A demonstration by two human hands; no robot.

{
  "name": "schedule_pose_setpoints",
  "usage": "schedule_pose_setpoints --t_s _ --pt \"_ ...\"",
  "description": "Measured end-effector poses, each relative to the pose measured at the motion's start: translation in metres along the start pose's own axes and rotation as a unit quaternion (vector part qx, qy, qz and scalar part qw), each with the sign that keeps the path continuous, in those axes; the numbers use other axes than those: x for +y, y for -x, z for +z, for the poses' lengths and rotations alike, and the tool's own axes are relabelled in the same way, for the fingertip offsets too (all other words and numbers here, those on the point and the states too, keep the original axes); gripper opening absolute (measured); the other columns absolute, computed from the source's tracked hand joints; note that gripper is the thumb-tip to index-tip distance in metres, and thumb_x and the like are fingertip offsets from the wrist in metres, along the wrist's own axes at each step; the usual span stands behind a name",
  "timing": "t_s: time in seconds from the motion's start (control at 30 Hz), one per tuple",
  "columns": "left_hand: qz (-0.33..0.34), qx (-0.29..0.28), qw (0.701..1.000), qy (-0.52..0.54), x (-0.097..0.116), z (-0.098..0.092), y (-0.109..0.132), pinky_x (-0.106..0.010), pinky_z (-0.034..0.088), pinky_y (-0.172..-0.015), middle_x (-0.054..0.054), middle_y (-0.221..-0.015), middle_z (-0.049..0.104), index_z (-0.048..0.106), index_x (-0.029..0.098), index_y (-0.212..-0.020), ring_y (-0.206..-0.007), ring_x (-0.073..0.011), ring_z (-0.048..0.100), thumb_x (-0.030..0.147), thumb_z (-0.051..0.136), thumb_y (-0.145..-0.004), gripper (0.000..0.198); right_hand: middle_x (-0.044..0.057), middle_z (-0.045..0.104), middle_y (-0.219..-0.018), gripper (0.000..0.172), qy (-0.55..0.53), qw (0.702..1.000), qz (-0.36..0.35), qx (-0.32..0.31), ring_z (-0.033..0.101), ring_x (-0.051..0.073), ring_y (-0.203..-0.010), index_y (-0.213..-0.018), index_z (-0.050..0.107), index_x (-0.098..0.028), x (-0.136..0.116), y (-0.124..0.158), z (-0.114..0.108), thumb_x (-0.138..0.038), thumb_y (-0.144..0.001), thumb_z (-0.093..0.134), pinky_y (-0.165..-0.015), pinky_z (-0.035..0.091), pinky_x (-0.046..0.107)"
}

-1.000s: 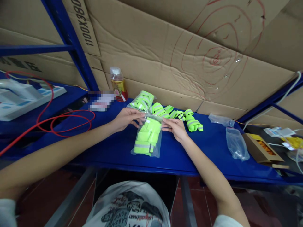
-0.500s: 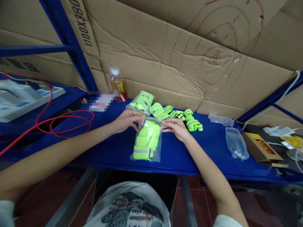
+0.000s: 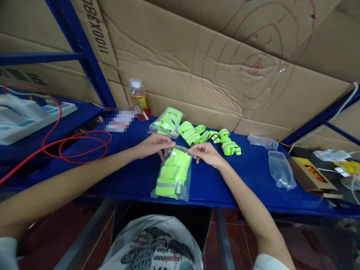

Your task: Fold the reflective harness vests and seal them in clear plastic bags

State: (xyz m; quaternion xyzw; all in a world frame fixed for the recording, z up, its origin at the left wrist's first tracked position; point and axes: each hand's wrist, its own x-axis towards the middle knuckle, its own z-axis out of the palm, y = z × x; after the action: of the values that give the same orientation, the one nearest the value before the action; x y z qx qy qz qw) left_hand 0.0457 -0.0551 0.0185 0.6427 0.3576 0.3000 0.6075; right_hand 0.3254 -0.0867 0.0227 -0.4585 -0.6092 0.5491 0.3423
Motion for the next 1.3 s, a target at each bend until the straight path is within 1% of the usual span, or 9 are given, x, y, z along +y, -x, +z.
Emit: schedule_pose_setpoints --t_s 0.13,0.27,0.4,0.53,0.73,0.87,1.07,1.2,1.3 --pt "-0.013 -0.005 1.0 -0.009 -0.004 0.001 -0.002 -0.022 0.06 -0.051 -0.007 -0.072 0.074 0.082 0.011 -0.09 -0.061 -0.0146 0.069 0.057 0.094 -0.076 0.05 0.002 0.071 -0.063 0.051 0.012 1.0 -0.006 0.002 0.062 0.01 -0.048 -0.088 0.085 -0.013 0.002 -0.001 0.002 -0.059 -0.071 0.098 -0.048 0.054 0.023" --pt "-0.003 -0.013 1.0 -0.004 -0.003 0.001 -0.001 -0.022 0.06 -0.05 -0.005 -0.066 0.072 0.083 0.012 -0.082 -0.056 -0.0141 0.067 0.047 0.098 -0.069 0.041 0.001 0.07 -0.061 0.052 0.01 1.0 0.013 -0.012 0.06 0.009 -0.048 -0.089 0.086 -0.013 0.001 0.001 0.007 -0.061 -0.072 0.097 -0.047 0.054 0.021" --pt "-0.006 -0.024 1.0 0.018 0.002 0.0 0.001 -0.023 0.058 -0.047 -0.004 -0.06 0.069 0.08 0.013 -0.073 -0.05 -0.0133 0.064 0.045 0.098 -0.069 0.037 -0.001 0.067 -0.057 0.049 0.0 1.0 -0.002 -0.024 0.058 0.009 -0.047 -0.086 0.085 -0.014 -0.002 0.003 0.011 -0.058 -0.071 0.099 -0.045 0.052 0.02" --pt "-0.023 -0.029 0.999 0.022 0.002 -0.002 0.0 -0.021 0.057 -0.048 -0.006 -0.064 0.071 0.083 0.013 -0.078 -0.054 -0.0136 0.066 0.048 0.1 -0.069 0.04 -0.001 0.067 -0.056 0.046 0.001 0.999 -0.019 -0.028 0.058 0.009 -0.047 -0.085 0.085 -0.014 -0.004 0.004 0.01 -0.054 -0.07 0.101 -0.046 0.053 0.022" --pt "-0.006 -0.027 0.999 0.02 0.002 -0.01 -0.001 -0.021 0.058 -0.048 -0.008 -0.067 0.073 0.081 0.012 -0.075 -0.054 -0.0127 0.066 0.058 0.099 -0.073 0.049 0.001 0.07 -0.058 0.045 -0.019 1.0 -0.019 0.014 0.061 0.01 -0.047 -0.087 0.087 -0.014 -0.006 0.005 0.008 -0.055 -0.072 0.099 -0.046 0.055 0.021" --pt "0.0 -0.049 0.999 0.009 0.007 -0.01 0.002 -0.022 0.059 -0.049 -0.006 -0.067 0.072 0.082 0.008 -0.088 -0.059 -0.0147 0.068 0.056 0.1 -0.072 0.054 0.001 0.068 -0.057 0.045 -0.028 0.999 -0.02 0.017 0.06 0.01 -0.047 -0.085 0.086 -0.014 -0.006 0.006 0.011 -0.054 -0.071 0.099 -0.046 0.055 0.023" --pt "0.026 -0.052 0.998 -0.024 0.007 -0.003 0.004 -0.021 0.057 -0.049 -0.003 -0.066 0.069 0.078 0.01 -0.088 -0.059 -0.0148 0.067 0.049 0.097 -0.075 0.046 -0.003 0.061 -0.051 0.047 -0.007 1.0 -0.027 0.005 0.051 0.009 -0.043 -0.087 0.086 -0.015 -0.005 0.004 0.019 -0.058 -0.071 0.098 -0.041 0.049 0.023" --pt "0.039 -0.058 0.997 -0.024 0.004 0.002 0.003 -0.022 0.055 -0.047 -0.003 -0.065 0.068 0.077 0.01 -0.087 -0.058 -0.016 0.067 0.05 0.094 -0.077 0.044 -0.001 0.065 -0.057 0.048 0.012 0.999 -0.035 0.001 0.051 0.008 -0.046 -0.081 0.084 -0.016 -0.009 0.005 0.023 -0.059 -0.066 0.1 -0.041 0.043 0.022" --pt "0.053 -0.051 0.997 -0.039 0.005 0.005 0.004 -0.022 0.052 -0.046 -0.004 -0.066 0.069 0.077 0.01 -0.087 -0.056 -0.0153 0.065 0.052 0.09 -0.08 0.045 -0.002 0.062 -0.055 0.048 0.044 0.996 -0.071 0.007 0.047 0.008 -0.046 -0.081 0.083 -0.016 -0.012 0.008 0.025 -0.062 -0.072 0.096 -0.042 0.036 0.022"
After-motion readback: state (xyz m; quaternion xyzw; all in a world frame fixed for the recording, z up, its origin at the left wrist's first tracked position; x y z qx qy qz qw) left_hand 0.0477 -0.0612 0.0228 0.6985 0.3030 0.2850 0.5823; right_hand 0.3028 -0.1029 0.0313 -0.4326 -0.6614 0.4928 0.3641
